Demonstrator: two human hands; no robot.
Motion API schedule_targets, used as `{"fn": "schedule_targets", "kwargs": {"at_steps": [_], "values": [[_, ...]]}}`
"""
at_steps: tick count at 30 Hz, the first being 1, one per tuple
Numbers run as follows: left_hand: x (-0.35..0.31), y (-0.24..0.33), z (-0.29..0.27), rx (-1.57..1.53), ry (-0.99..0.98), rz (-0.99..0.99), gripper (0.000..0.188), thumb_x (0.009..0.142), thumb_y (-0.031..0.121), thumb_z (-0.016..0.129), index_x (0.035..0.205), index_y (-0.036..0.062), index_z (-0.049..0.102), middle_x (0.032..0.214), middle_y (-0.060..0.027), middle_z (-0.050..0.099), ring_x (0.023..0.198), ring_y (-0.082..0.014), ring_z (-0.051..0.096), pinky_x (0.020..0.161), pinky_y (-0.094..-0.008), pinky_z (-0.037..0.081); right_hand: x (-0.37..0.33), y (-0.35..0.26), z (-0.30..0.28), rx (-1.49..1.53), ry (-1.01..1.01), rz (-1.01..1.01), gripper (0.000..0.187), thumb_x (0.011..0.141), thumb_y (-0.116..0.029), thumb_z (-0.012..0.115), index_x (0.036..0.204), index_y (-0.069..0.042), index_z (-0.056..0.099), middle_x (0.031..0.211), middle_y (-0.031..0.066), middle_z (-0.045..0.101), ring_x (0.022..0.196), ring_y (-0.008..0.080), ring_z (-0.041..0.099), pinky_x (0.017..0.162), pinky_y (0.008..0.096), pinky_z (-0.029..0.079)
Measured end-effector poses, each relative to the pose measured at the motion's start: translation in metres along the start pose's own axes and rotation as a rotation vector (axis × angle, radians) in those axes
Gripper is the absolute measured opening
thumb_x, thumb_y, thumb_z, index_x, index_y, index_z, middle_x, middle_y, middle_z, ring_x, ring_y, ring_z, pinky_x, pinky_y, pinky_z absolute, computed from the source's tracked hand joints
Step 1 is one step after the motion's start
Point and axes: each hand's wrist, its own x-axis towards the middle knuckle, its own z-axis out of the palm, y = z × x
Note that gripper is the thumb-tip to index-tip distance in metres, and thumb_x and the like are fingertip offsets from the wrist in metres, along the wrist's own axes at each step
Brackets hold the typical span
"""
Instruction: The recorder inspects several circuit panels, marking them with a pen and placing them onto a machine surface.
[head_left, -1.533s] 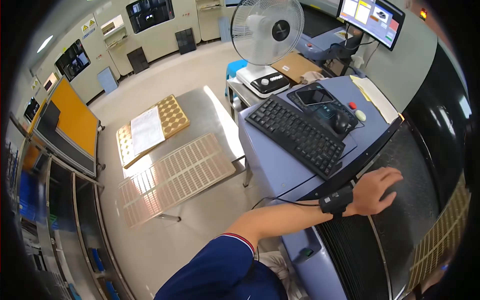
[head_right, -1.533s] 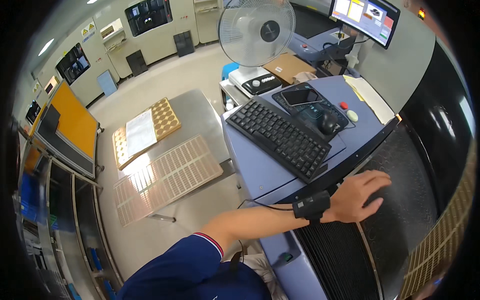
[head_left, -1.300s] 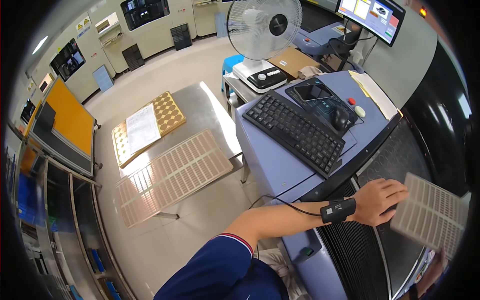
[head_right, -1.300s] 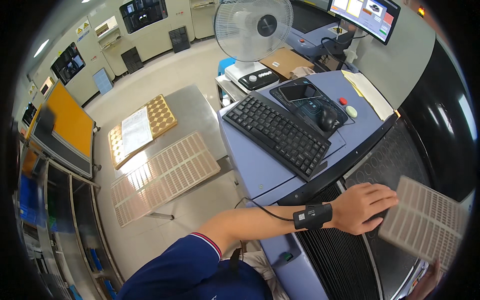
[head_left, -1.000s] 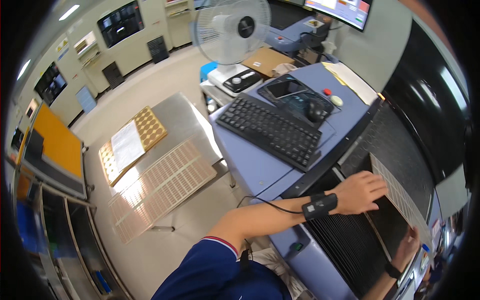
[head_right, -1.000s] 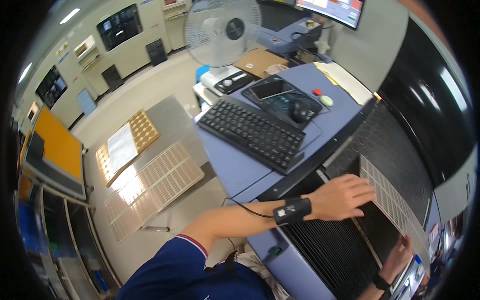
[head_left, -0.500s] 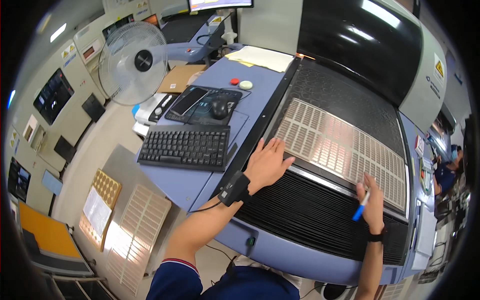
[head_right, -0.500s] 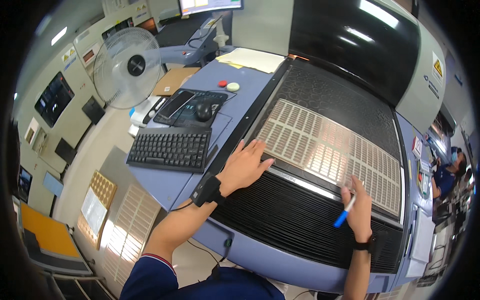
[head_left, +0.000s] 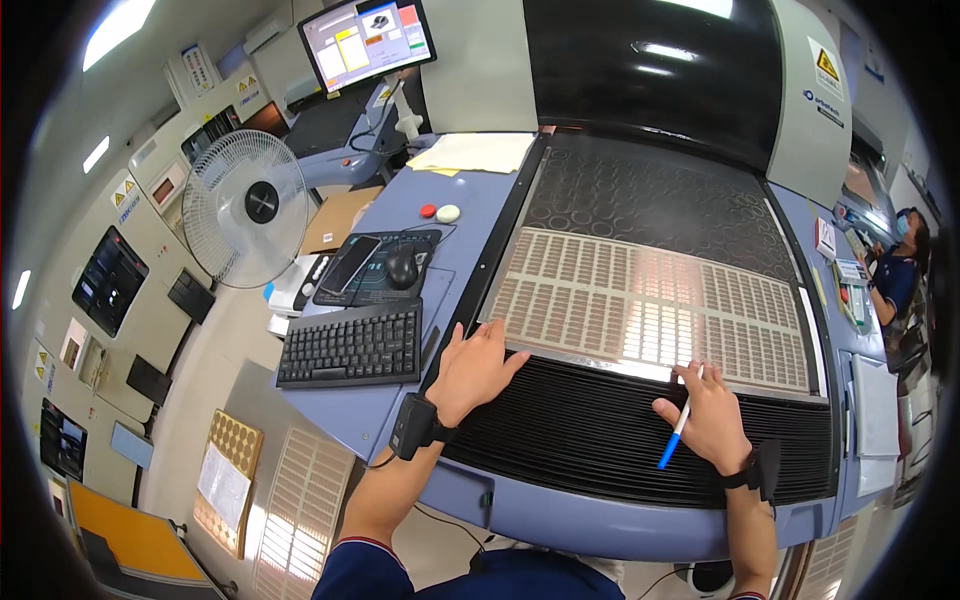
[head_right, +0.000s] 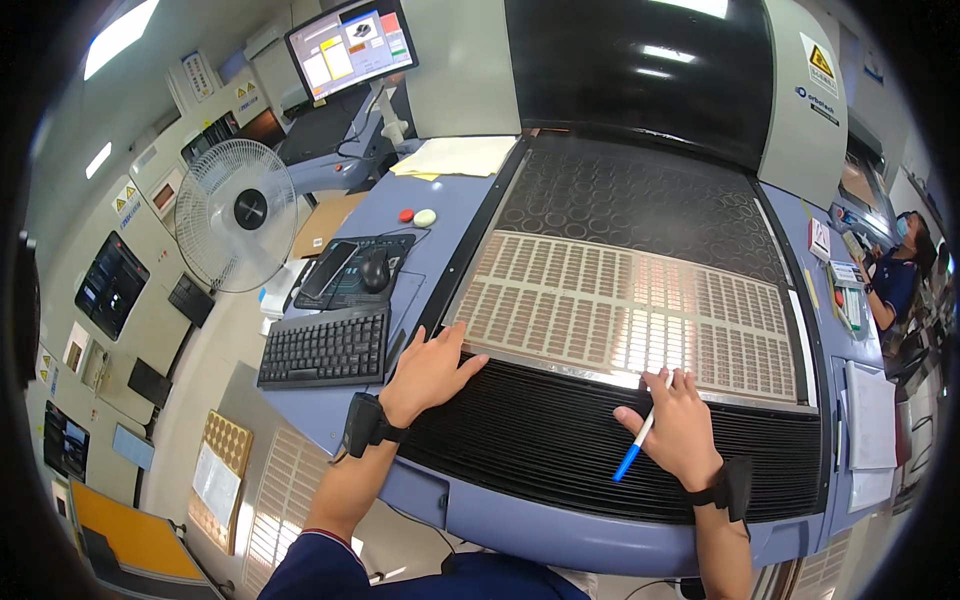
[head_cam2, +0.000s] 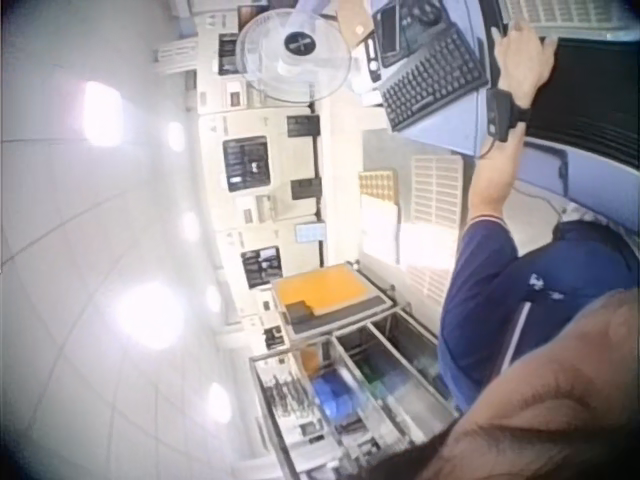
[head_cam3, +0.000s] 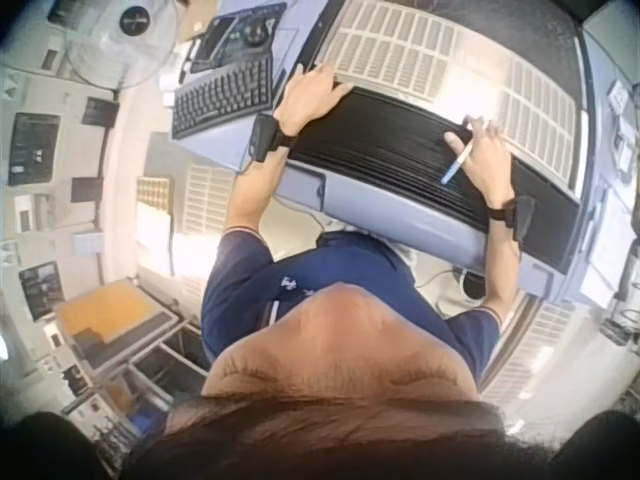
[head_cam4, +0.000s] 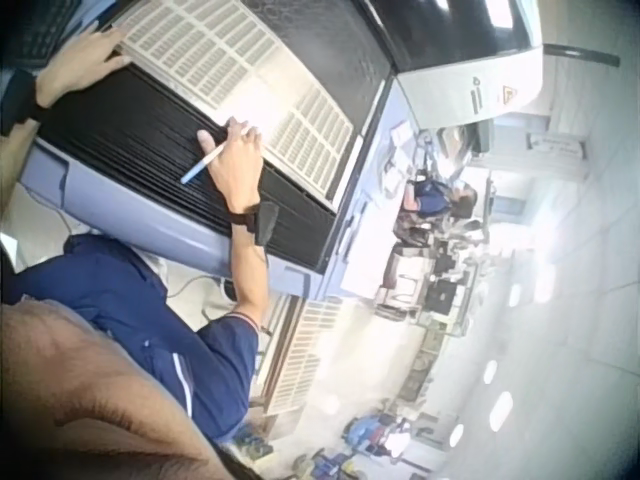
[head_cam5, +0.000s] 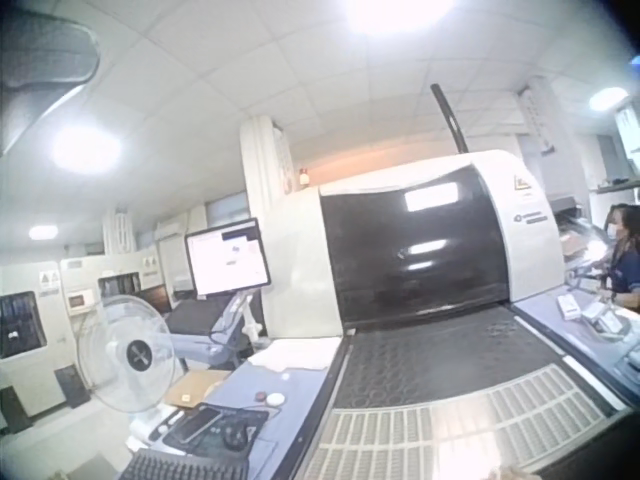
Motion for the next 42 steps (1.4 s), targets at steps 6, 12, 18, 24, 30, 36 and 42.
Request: {"fn": "schedule_targets", "kwargs": {"at_steps": [6,12,18,24,30,36,42], "values": [[-0.025,-0.005,-0.016,-0.065,0.079,0.038,0.065,0.098,0.043,0.060,0.140,-0.0054,0.046,0.131,-0.0295,0.060,0.125,-0.0440,0.057,0.113,-0.0543,0.038,-0.002,0.005,0.008,0.009,0.064,-0.027,0.072,0.093,-0.054,0.065,0.122,0.011,0.057,0.122,0.0380,0.062,0.124,0.0558,0.054,0.111,0.0550,0.042],[-0.105,-0.093,-0.052,0.116,0.503,-0.259,0.061,0.094,0.041,0.066,0.134,-0.0043,0.055,0.131,-0.0289,0.061,0.121,-0.0456,0.058,0.107,-0.0529,0.043,-0.004,0.008,0.007,0.003,0.026,-0.013,0.069,0.094,-0.051,0.066,0.114,0.015,0.059,0.115,0.0398,0.064,0.120,0.0562,0.058,0.111,0.0537,0.043],[-0.148,-0.163,-0.049,0.053,0.381,-0.616,0.045,0.093,0.033,0.066,0.121,-0.0033,0.067,0.108,-0.0214,0.073,0.113,-0.0404,0.064,0.107,-0.0510,0.043,-0.004,0.012,0.007,-0.024,0.051,-0.061,0.069,0.094,-0.050,0.065,0.115,0.016,0.059,0.113,0.0401,0.064,0.115,0.0550,0.061,0.111,0.0531,0.043],[-0.140,-0.154,-0.046,0.144,0.455,-0.427,0.029,0.093,0.024,0.067,0.108,0.0002,0.073,0.095,-0.0170,0.075,0.093,-0.0397,0.068,0.097,-0.0472,0.049,-0.004,0.016,0.016,-0.096,0.152,-0.107,0.061,0.093,-0.048,0.068,0.109,0.010,0.060,0.103,0.0342,0.067,0.104,0.0507,0.065,0.097,0.0522,0.051],[-0.091,-0.062,-0.053,-0.049,0.655,0.053,0.025,0.091,0.021,0.071,0.106,0.0023,0.074,0.108,-0.0199,0.073,0.102,-0.0366,0.068,0.098,-0.0472,0.050,0.004,-0.017,-0.012,0.082,0.178,-0.141,0.047,0.092,-0.032,0.073,0.119,0.005,0.060,0.098,0.0270,0.067,0.096,0.0462,0.067,0.085,0.0498,0.055],[-0.021,0.062,-0.025,-0.328,0.507,0.571,0.026,0.088,0.016,0.074,0.112,0.0050,0.073,0.108,-0.0143,0.074,0.103,-0.0341,0.069,0.095,-0.0436,0.053,0.017,-0.058,-0.009,0.386,0.280,-0.343,0.036,0.091,-0.020,0.074,0.119,-0.001,0.062,0.114,0.0242,0.068,0.098,0.0433,0.069,0.083,0.0466,0.059],[-0.005,0.077,0.026,-0.458,0.529,0.769,0.024,0.083,0.007,0.077,0.107,0.0047,0.074,0.103,-0.0087,0.075,0.094,-0.0270,0.072,0.084,-0.0377,0.056,0.010,-0.053,0.020,0.467,0.286,-0.381,0.030,0.086,-0.009,0.075,0.113,-0.003,0.066,0.105,0.0178,0.072,0.089,0.0355,0.072,0.078,0.0409,0.060]]}}
